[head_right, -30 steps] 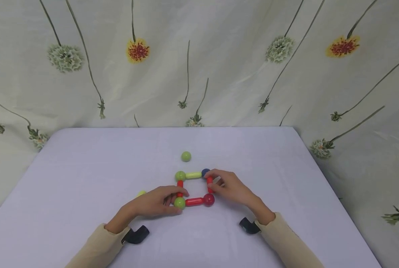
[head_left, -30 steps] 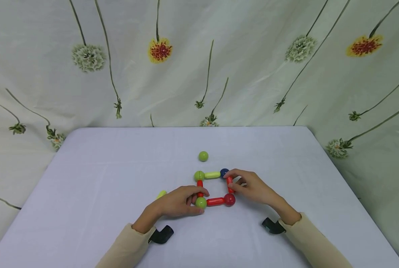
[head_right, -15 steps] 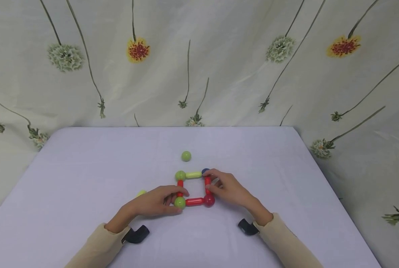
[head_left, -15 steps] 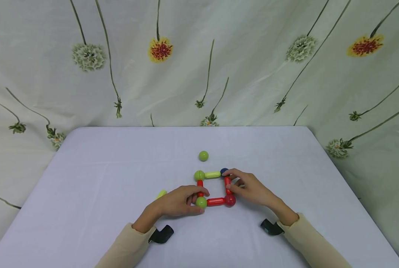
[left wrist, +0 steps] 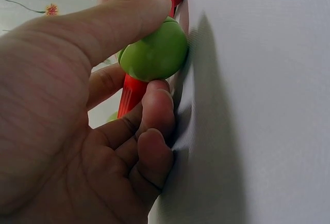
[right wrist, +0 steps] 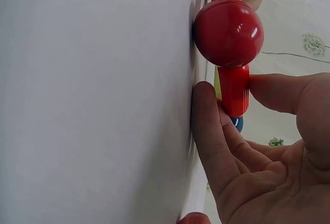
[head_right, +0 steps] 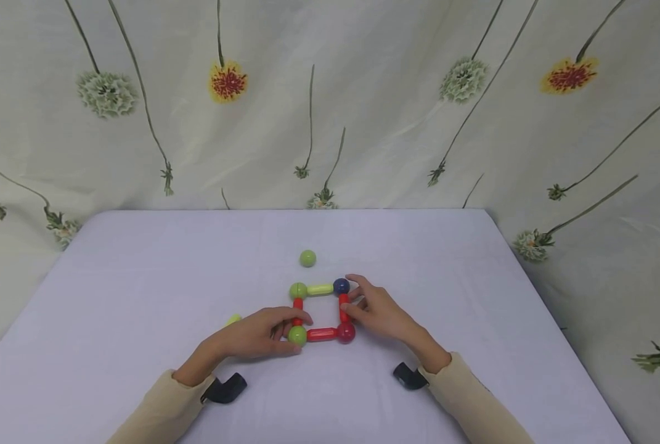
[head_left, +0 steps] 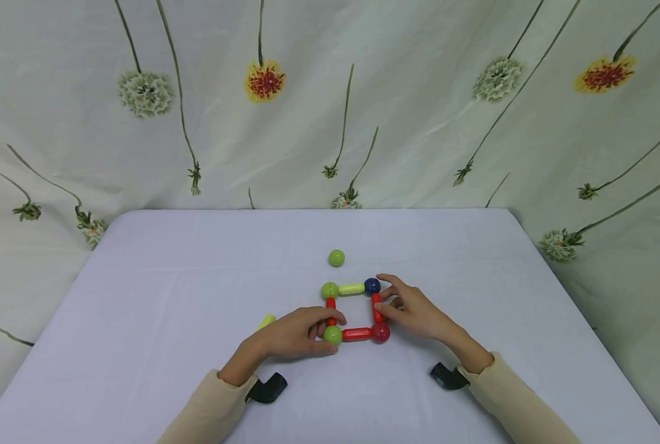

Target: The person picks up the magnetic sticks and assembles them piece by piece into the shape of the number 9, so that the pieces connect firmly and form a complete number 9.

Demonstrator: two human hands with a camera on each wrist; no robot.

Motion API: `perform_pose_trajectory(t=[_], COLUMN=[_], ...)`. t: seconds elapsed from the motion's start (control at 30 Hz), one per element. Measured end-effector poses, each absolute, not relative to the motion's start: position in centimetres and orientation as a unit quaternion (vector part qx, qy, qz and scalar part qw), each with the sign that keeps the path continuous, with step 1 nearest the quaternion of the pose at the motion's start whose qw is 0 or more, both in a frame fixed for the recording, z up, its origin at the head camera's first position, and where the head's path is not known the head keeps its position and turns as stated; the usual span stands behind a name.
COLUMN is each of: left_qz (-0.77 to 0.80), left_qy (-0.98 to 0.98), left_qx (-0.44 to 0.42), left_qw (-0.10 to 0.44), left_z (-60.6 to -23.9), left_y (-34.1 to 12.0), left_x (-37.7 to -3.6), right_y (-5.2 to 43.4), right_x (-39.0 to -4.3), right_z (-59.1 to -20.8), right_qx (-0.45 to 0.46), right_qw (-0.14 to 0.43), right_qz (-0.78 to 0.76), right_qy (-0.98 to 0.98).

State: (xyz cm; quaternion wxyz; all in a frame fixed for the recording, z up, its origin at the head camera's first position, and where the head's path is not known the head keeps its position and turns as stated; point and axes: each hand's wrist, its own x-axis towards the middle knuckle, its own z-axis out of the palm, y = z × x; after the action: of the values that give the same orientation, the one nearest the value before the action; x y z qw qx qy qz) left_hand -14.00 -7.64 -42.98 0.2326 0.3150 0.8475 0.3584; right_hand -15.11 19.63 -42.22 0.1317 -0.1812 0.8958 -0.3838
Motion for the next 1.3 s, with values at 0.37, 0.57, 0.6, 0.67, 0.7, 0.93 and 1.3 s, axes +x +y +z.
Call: perform_pose_trajectory(t=[0.37,0.57,0.6,0.67,0.7,0.93,1.3], left_qz=[0.356,0.357,0.357,0.357,0.357,0.361,0.360], left_qy=[0.850,0.850,0.850,0.850,0.850,0.848,0.850], left_qx=[0.314,0.312,0.312,0.312,0.313,0.311,0.310], left_qw=[0.230,0.230,0.231,0.230,0.230,0.231,0.228], left_z=[-43.23,-43.05,-43.03,-43.02,-43.02,-42.83,-43.02], left_y=[-7.70,-7.70,-7.69,-7.67,-7.67,-7.62,-7.51], left_x=[-14.01,-13.89,-13.88,-13.88,-13.89,-13.88,-14.02], right_y=[19.50,19.42,19.43,19.42,19.43,19.50,19.61], right_x=[-15.30,-15.29,-15.27,-15.25,-15.27,-15.33,-15.27], right_z=[-42.20,-42.27,-42.26,-42.24,-42.24,-42.28,-42.31], right_qx=[-0.171,-0.174,-0.174,-0.173,-0.172,-0.175,-0.181], right_qw=[0.136,0.136,0.136,0.137,0.136,0.136,0.128], right_qz=[-0.385,-0.379,-0.379,-0.379,-0.379,-0.379,-0.379], right_qy=[0.897,0.899,0.898,0.899,0.899,0.899,0.898])
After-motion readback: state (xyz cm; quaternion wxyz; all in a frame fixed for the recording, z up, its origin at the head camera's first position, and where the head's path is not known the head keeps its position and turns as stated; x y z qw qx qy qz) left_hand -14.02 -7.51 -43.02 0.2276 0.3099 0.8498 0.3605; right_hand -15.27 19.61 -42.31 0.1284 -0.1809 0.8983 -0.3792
